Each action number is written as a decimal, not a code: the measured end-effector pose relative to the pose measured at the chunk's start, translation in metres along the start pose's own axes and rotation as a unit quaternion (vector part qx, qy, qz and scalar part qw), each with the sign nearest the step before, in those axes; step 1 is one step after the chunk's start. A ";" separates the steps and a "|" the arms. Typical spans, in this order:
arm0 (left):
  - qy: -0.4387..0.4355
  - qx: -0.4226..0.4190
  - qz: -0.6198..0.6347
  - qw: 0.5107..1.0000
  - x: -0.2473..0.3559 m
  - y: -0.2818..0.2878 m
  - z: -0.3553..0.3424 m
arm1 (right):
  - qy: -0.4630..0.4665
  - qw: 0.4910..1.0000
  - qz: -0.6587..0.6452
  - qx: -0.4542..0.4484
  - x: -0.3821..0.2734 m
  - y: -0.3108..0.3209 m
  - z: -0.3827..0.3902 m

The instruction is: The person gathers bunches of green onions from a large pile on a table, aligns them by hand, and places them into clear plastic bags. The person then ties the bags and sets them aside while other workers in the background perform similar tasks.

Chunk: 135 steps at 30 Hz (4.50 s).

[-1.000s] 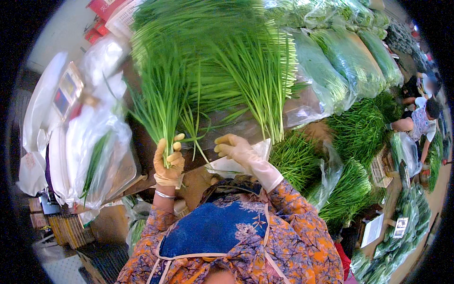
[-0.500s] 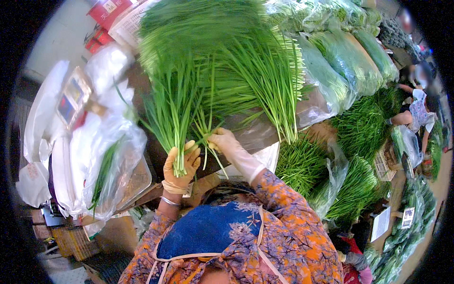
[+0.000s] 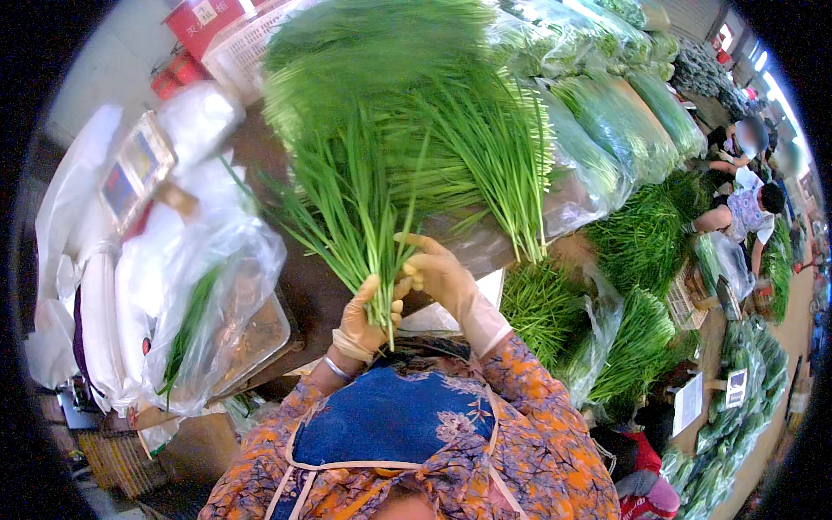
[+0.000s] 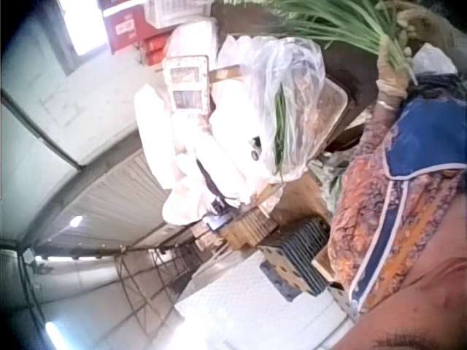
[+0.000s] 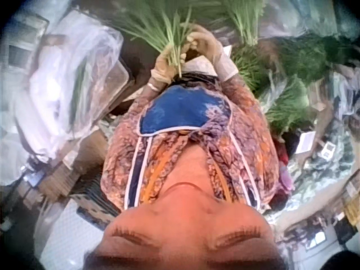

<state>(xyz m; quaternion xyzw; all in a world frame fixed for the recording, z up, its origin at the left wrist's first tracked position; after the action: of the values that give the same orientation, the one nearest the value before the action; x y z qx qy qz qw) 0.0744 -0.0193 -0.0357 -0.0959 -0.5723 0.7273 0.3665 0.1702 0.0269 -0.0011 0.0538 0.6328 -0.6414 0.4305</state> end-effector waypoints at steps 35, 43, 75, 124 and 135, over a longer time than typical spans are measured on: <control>-0.080 -0.001 -0.115 0.990 0.031 -0.038 0.036 | 0.030 0.818 0.454 0.352 -0.081 0.148 0.156; -0.229 0.194 -0.816 0.494 0.032 -0.025 0.018 | 0.060 0.946 0.315 -0.046 0.006 -0.032 0.049; 0.217 0.000 -0.450 0.866 -0.053 0.001 0.049 | 0.000 0.990 -0.134 -0.048 0.026 0.010 0.036; -0.192 0.607 -0.756 -0.150 0.255 0.042 0.387 | 0.183 0.545 0.673 -0.466 0.156 -0.354 -0.153; -0.185 0.708 -0.681 -0.003 0.308 0.030 0.431 | 0.258 0.405 0.844 -0.239 0.061 -0.249 -0.237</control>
<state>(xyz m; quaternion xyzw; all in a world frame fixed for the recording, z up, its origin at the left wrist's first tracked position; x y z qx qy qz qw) -0.3988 -0.1522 0.1638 -0.7847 -0.3837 -0.1709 -0.4559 -0.1353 0.1581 0.1060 0.6183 0.4750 0.2687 0.5655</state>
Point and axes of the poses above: each hand's wrist, its own z-axis away from the middle knuckle, its own y-axis out of the back of the hand, x = y × z, the point moved 8 cm from there along -z, towards the middle knuckle, and after that the axes turned 3 degrees about -x, right-handed, at the moved point
